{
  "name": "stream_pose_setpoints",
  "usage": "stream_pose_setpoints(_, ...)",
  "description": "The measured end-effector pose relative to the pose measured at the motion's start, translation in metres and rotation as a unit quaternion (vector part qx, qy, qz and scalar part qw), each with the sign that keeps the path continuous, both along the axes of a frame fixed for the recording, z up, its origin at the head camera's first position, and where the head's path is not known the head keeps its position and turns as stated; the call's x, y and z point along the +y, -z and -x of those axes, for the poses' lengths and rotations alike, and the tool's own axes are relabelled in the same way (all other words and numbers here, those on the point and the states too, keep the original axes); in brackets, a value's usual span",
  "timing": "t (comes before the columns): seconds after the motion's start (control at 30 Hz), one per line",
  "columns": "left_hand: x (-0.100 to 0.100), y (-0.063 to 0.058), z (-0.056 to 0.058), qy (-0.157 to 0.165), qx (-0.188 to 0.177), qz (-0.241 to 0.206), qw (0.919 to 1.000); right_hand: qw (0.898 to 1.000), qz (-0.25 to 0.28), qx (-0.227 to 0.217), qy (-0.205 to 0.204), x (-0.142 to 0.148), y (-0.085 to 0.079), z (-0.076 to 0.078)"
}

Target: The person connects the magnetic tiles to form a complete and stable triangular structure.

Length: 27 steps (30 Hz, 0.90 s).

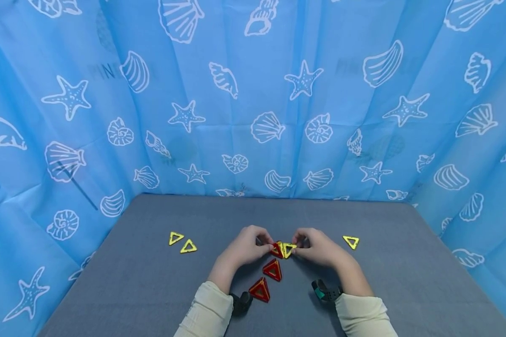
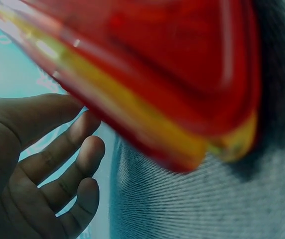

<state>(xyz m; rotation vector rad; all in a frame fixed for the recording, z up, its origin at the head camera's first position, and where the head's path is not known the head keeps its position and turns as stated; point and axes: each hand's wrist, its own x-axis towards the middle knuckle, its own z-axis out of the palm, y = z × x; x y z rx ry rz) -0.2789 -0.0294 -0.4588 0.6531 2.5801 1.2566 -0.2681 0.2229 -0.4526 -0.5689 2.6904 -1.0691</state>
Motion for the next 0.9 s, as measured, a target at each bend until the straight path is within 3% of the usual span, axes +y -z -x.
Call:
stream_pose_setpoints(0.5,0.0,0.0014,0.0014,0.002,-0.005,-0.001,1.0,0.997,0.072,-0.004,-0.033,-0.0061,-0.0016,0.0025)
stream_pose_setpoints(0.9,0.0008,0.0008,0.0022,0.014,-0.008,-0.006,0.9999,0.998,0.059,0.014,-0.02,-0.0099,-0.0004,0.0029)
